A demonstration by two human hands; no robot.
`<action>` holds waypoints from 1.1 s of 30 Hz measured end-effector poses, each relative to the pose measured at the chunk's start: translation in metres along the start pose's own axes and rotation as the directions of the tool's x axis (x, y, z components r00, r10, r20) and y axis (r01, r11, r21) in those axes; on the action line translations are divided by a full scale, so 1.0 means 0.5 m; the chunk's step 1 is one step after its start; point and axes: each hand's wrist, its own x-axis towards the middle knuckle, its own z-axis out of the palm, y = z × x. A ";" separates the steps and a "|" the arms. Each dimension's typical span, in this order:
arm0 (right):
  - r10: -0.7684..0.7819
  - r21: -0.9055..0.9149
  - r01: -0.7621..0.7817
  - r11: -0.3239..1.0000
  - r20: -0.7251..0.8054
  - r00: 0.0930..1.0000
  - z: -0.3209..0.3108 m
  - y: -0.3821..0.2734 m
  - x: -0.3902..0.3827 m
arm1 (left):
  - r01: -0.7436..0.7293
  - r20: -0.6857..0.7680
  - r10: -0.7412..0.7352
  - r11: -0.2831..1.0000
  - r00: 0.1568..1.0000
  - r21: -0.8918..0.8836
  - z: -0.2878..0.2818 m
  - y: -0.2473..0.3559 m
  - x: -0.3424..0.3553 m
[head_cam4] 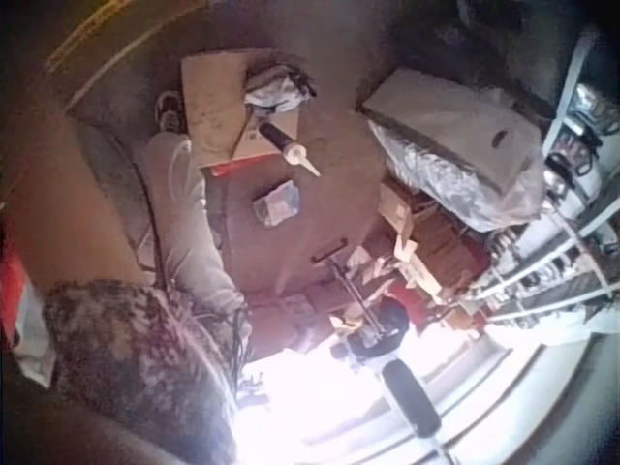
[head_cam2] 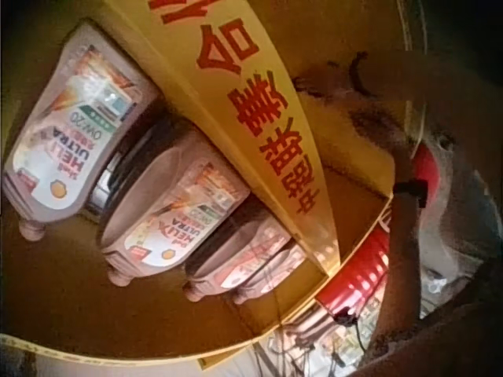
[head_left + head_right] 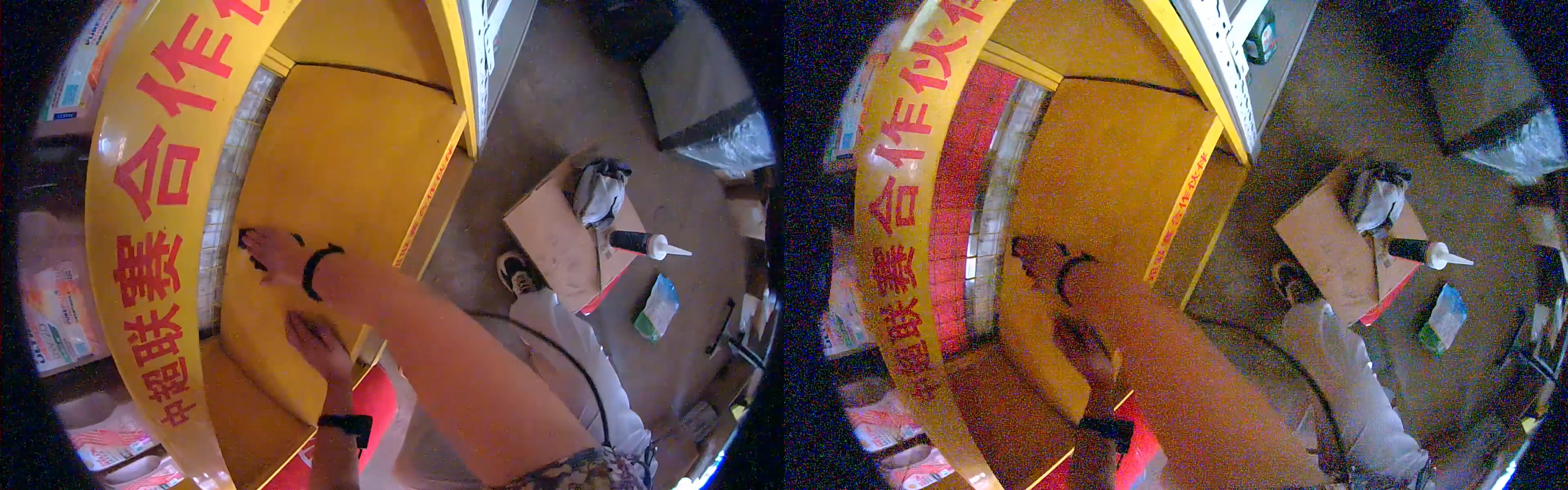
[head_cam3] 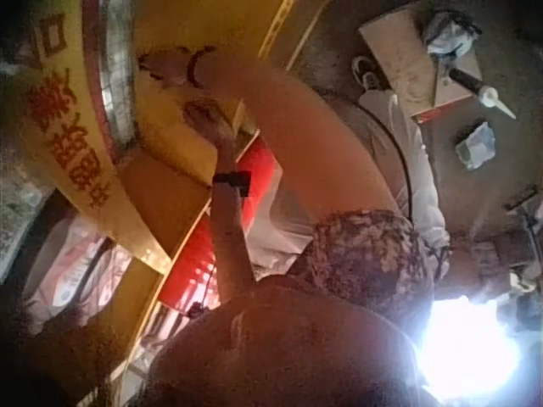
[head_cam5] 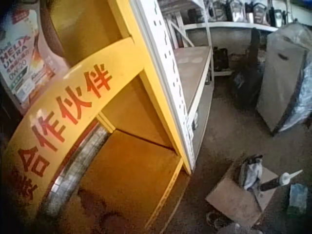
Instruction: Cleaning a display shelf and stocking it with bottles of motor oil.
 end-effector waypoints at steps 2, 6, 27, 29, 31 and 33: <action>0.035 -0.224 -0.070 0.972 -0.154 0.987 -0.044 -0.054 0.033 | -0.061 0.052 0.054 0.987 0.997 0.147 -0.022 -0.055 -0.028; 0.086 -0.579 -0.337 0.742 -0.417 0.905 -0.297 -0.133 0.106 | 0.232 0.015 -0.232 0.971 0.973 -0.059 -0.085 -0.027 -0.006; -0.087 -0.830 -0.359 0.427 -0.433 0.897 -0.493 -0.114 0.119 | 0.200 0.019 -0.199 0.974 0.980 -0.109 -0.038 0.017 0.003; -0.084 -0.889 -0.340 0.307 -0.381 0.921 -0.494 -0.119 0.082 | 0.186 0.031 -0.185 0.980 0.982 -0.064 -0.028 -0.004 -0.007; -0.088 -0.935 -0.310 0.172 -0.328 0.941 -0.506 -0.135 0.038 | 0.150 -0.035 -0.151 0.988 0.988 -0.040 -0.019 -0.020 -0.020; -0.328 -0.923 -0.165 0.349 -0.285 0.900 -0.525 -0.152 -0.017 | 0.090 -0.046 -0.089 0.996 0.995 0.024 -0.003 -0.044 -0.023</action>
